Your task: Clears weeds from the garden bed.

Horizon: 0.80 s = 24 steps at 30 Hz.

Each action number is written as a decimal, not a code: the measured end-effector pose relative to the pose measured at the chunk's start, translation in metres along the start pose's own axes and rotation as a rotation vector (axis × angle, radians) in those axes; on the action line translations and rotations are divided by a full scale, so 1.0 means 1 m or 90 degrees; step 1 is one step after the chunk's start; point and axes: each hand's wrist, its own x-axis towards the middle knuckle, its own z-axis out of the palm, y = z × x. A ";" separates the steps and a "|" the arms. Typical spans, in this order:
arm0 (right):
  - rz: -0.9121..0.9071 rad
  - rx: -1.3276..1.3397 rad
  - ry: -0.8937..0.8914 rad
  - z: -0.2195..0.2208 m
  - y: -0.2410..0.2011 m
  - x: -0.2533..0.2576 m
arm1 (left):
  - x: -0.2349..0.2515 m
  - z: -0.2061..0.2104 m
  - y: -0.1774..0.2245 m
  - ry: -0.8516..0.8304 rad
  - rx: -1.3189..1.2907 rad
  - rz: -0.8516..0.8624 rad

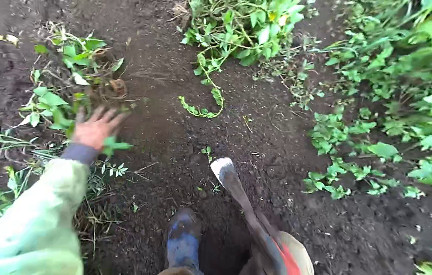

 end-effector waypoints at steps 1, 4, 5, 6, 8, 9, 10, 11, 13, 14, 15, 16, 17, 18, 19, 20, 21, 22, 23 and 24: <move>0.004 -0.031 -0.005 0.017 -0.005 0.027 | -0.022 0.005 -0.021 -0.019 0.026 -0.004; -0.102 -0.298 0.028 0.044 -0.026 0.073 | -0.052 0.010 -0.057 -0.052 0.093 -0.028; -0.180 -0.420 0.060 0.038 -0.020 0.066 | -0.060 0.000 -0.053 -0.061 0.092 -0.050; -0.264 -0.494 0.108 0.029 -0.014 0.054 | -0.065 -0.016 -0.038 -0.054 0.072 -0.083; -0.241 -0.422 0.164 0.014 -0.010 0.024 | -0.065 -0.052 0.017 0.020 0.024 -0.109; -0.177 -0.294 0.187 0.009 -0.009 0.017 | -0.063 -0.061 0.054 0.064 -0.006 -0.083; -0.122 -0.139 0.197 0.005 -0.008 0.025 | -0.059 -0.063 0.096 0.090 -0.048 -0.040; -0.085 -0.013 0.183 0.003 -0.016 0.044 | -0.054 -0.057 0.140 0.094 -0.105 0.016; -0.066 0.062 0.140 0.009 -0.050 0.096 | -0.046 -0.021 0.222 0.029 -0.198 0.156; -0.077 0.045 0.139 0.015 -0.068 0.121 | -0.039 0.005 0.249 -0.020 -0.211 0.224; -0.096 0.004 0.150 0.018 -0.085 0.137 | -0.028 0.028 0.260 -0.056 -0.200 0.275; -0.108 -0.059 0.162 0.016 -0.095 0.140 | -0.021 0.045 0.258 -0.049 -0.179 0.297; -0.111 -0.126 0.166 0.008 -0.096 0.128 | -0.020 0.053 0.246 -0.010 -0.160 0.293; -0.116 -0.161 0.170 -0.001 -0.091 0.109 | -0.016 0.055 0.225 0.031 -0.131 0.274; -0.121 -0.158 0.175 -0.010 -0.081 0.089 | -0.010 0.051 0.197 0.047 -0.104 0.232; -0.118 -0.123 0.178 -0.017 -0.066 0.070 | -0.006 0.046 0.168 0.042 -0.078 0.165; -0.109 -0.062 0.182 -0.024 -0.050 0.055 | -0.004 0.043 0.138 0.046 -0.059 0.090; -0.102 0.015 0.180 -0.031 -0.037 0.049 | 0.000 0.039 0.111 0.065 -0.048 0.013; -0.104 0.087 0.170 -0.036 -0.028 0.053 | 0.005 0.031 0.088 0.089 -0.054 -0.062; -0.109 0.154 0.159 -0.037 -0.023 0.064 | 0.010 0.020 0.072 0.116 -0.074 -0.123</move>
